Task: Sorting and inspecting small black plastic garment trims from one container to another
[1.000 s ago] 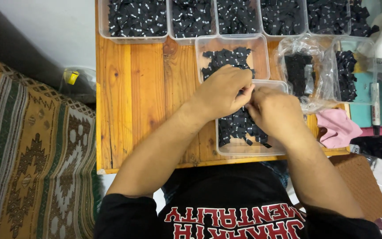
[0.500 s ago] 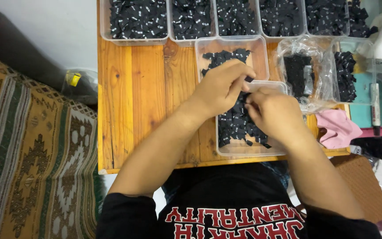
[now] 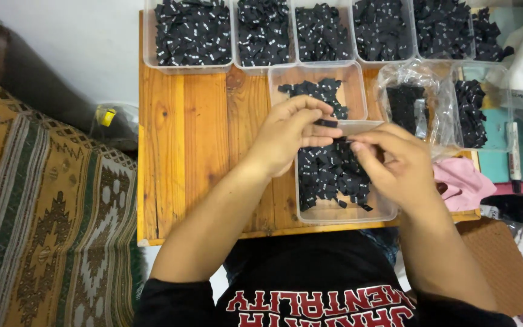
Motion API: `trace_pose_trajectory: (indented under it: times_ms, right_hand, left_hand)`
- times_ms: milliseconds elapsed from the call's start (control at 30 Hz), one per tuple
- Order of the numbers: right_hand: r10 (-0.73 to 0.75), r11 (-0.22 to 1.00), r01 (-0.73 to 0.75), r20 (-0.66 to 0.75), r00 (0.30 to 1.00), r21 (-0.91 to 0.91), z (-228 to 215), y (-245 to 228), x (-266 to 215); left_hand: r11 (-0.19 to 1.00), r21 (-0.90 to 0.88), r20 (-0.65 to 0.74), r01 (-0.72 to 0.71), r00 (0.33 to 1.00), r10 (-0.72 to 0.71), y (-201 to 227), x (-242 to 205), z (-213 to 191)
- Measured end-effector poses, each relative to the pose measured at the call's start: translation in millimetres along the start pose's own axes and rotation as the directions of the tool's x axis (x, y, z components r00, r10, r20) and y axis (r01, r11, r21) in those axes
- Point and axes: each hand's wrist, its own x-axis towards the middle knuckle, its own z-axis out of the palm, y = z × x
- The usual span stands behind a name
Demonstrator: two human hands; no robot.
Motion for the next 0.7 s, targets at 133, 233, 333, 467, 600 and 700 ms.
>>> trace_pose_trajectory:
  times_ms: [133, 233, 333, 467, 600, 700]
  right_hand:
    - [-0.106, 0.991, 0.095, -0.108, 0.989, -0.098, 2, 7, -2]
    - [-0.306, 0.934, 0.281, -0.084, 0.948, -0.221, 4, 16, 1]
    - [-0.410, 0.837, 0.390, 0.033, 0.911, -0.383, 6, 4, 8]
    - [-0.378, 0.898, 0.371, 0.017, 0.926, -0.235, 6, 3, 4]
    - [-0.310, 0.944, 0.298, -0.079, 0.947, -0.142, 1, 20, -7]
    - [-0.238, 0.942, 0.224, -0.026, 0.971, -0.251, -2, 0, 0]
  left_hand:
    - [0.993, -0.094, 0.069, 0.068, 0.996, -0.062, -9, -6, 4]
    - [0.984, -0.144, 0.110, 0.101, 0.990, -0.086, -11, -7, 7]
    - [0.967, -0.219, 0.120, 0.129, 0.987, -0.105, -21, -3, 2]
    - [0.970, -0.209, 0.132, 0.122, 0.987, -0.096, -22, -3, 1]
    - [0.975, -0.194, 0.118, 0.110, 0.989, -0.088, -15, -5, 3]
    - [0.957, -0.102, -0.009, 0.271, 0.962, -0.273, 9, -9, 15]
